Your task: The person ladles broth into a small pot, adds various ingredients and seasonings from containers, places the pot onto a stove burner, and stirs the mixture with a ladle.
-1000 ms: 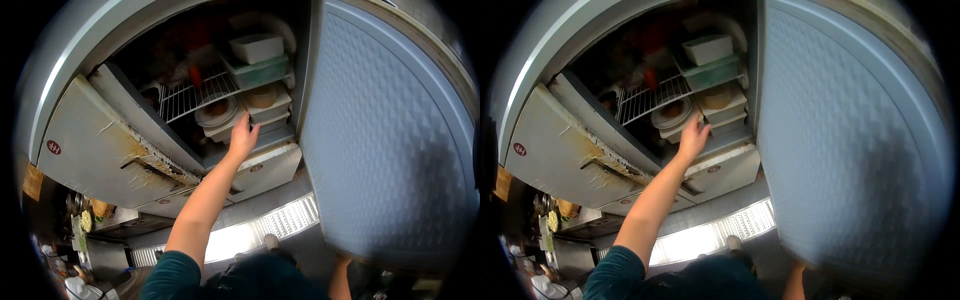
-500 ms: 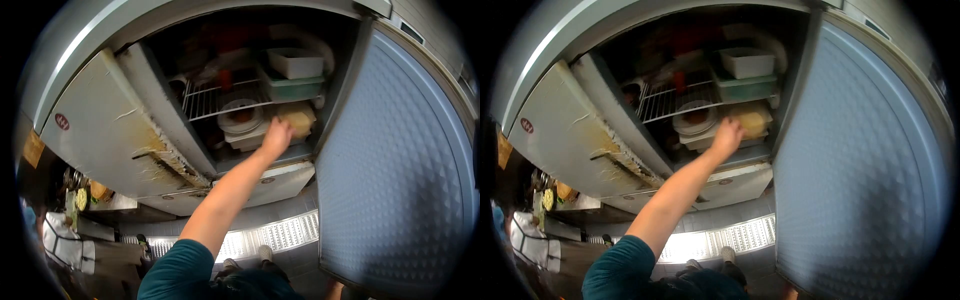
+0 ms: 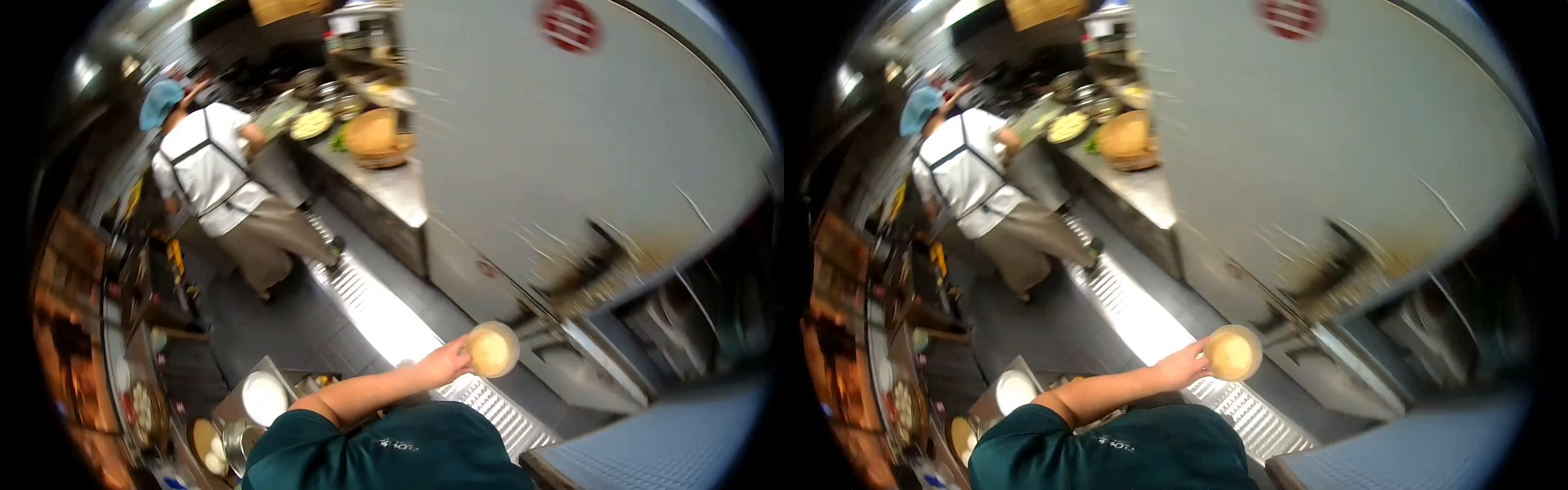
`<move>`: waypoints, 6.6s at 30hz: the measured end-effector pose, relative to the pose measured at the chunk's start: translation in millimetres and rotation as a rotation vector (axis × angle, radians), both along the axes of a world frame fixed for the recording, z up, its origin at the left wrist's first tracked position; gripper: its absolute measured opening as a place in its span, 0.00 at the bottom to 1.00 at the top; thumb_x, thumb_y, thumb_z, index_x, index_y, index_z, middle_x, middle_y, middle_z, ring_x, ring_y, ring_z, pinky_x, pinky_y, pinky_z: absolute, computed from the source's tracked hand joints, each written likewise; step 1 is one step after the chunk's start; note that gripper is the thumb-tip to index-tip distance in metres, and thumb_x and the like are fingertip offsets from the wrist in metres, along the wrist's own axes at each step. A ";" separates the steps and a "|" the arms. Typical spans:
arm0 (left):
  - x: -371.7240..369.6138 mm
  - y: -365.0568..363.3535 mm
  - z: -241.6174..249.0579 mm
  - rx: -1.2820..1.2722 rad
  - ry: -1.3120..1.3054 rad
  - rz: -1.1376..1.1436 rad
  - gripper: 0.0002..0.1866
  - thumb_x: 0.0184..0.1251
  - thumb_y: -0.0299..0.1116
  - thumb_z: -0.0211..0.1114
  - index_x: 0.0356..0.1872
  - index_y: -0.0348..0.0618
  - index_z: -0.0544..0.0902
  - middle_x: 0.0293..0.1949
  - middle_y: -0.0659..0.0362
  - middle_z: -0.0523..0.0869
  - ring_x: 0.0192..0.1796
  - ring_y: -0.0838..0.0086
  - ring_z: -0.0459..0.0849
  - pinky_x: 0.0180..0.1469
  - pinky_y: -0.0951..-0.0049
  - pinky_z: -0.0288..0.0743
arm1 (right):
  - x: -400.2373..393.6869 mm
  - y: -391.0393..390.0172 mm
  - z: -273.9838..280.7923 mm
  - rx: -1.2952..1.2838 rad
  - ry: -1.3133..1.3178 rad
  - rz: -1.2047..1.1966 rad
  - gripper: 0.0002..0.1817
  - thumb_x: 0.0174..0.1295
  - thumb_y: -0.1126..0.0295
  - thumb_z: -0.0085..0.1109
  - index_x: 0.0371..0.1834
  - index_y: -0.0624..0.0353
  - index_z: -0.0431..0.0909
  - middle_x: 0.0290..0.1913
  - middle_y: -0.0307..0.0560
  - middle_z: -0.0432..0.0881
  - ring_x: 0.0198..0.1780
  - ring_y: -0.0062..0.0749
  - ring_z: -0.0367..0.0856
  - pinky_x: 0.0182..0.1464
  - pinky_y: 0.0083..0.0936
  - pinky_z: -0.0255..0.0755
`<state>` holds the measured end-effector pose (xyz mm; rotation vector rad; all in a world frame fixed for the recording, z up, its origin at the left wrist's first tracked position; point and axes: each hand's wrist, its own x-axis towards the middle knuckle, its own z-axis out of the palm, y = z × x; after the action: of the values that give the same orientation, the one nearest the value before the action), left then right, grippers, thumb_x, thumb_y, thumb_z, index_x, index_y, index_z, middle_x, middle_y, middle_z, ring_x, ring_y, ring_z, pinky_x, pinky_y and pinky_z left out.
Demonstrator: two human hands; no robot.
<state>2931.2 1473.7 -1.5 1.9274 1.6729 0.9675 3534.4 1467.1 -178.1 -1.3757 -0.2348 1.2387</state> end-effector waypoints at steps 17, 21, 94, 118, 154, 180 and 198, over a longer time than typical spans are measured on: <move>-273.3 -279.6 -23.2 -0.007 0.132 1.414 0.14 0.58 0.31 0.75 0.42 0.38 0.83 0.67 0.35 0.70 0.57 0.46 0.83 0.56 0.55 0.81 | -663.1 214.8 -15.7 -0.216 -0.927 1.918 0.15 0.64 0.63 0.63 0.45 0.65 0.82 0.35 0.48 0.86 0.34 0.31 0.83 0.37 0.26 0.77; -298.1 -319.1 -24.3 -0.030 0.133 1.707 0.13 0.59 0.30 0.75 0.42 0.38 0.83 0.66 0.34 0.70 0.55 0.49 0.84 0.54 0.56 0.80 | -848.7 208.7 5.6 0.222 -1.056 2.159 0.15 0.64 0.62 0.64 0.44 0.65 0.83 0.35 0.46 0.85 0.34 0.28 0.82 0.38 0.24 0.76; -1039.4 -1150.8 81.7 -0.087 0.065 2.104 0.13 0.67 0.39 0.70 0.42 0.41 0.83 0.66 0.39 0.71 0.58 0.52 0.82 0.59 0.59 0.79 | -1856.3 -984.5 219.3 -0.090 0.313 3.047 0.11 0.74 0.65 0.56 0.53 0.59 0.75 0.48 0.46 0.82 0.49 0.36 0.85 0.51 0.36 0.83; -1334.0 -1223.2 57.2 -0.091 0.121 1.814 0.14 0.61 0.28 0.72 0.45 0.37 0.81 0.68 0.34 0.68 0.67 0.40 0.73 0.64 0.54 0.74 | -2124.2 -1029.1 198.3 -0.096 0.158 3.009 0.28 0.61 0.61 0.65 0.62 0.60 0.68 0.48 0.50 0.79 0.47 0.35 0.83 0.47 0.32 0.84; -1885.4 -1306.1 126.6 0.414 -0.885 1.471 0.21 0.76 0.34 0.57 0.66 0.39 0.74 0.58 0.56 0.83 0.56 0.71 0.82 0.68 0.68 0.70 | -2878.2 -1144.7 143.3 -0.031 -0.018 2.188 0.23 0.63 0.62 0.56 0.59 0.56 0.66 0.47 0.48 0.78 0.45 0.41 0.82 0.49 0.42 0.81; -2361.3 -1307.4 23.4 0.847 -1.088 2.482 0.14 0.74 0.32 0.62 0.56 0.39 0.80 0.49 0.53 0.86 0.53 0.66 0.84 0.58 0.64 0.75 | -3358.1 -1404.5 84.6 -0.136 -0.213 2.851 0.30 0.66 0.51 0.64 0.63 0.60 0.70 0.51 0.52 0.74 0.49 0.38 0.78 0.52 0.36 0.83; -2524.6 -1468.5 22.1 -0.911 -0.394 2.528 0.26 0.69 0.35 0.55 0.69 0.48 0.72 0.39 0.48 0.80 0.35 0.56 0.86 0.34 0.56 0.82 | -3402.2 -1425.6 100.3 -0.469 -0.069 3.047 0.27 0.76 0.51 0.48 0.59 0.67 0.71 0.50 0.62 0.81 0.53 0.49 0.84 0.61 0.41 0.79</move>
<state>406.6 5.1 20.6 -1.5821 2.5764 0.4931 132.2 41.6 -77.7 0.0461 1.2050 -1.4029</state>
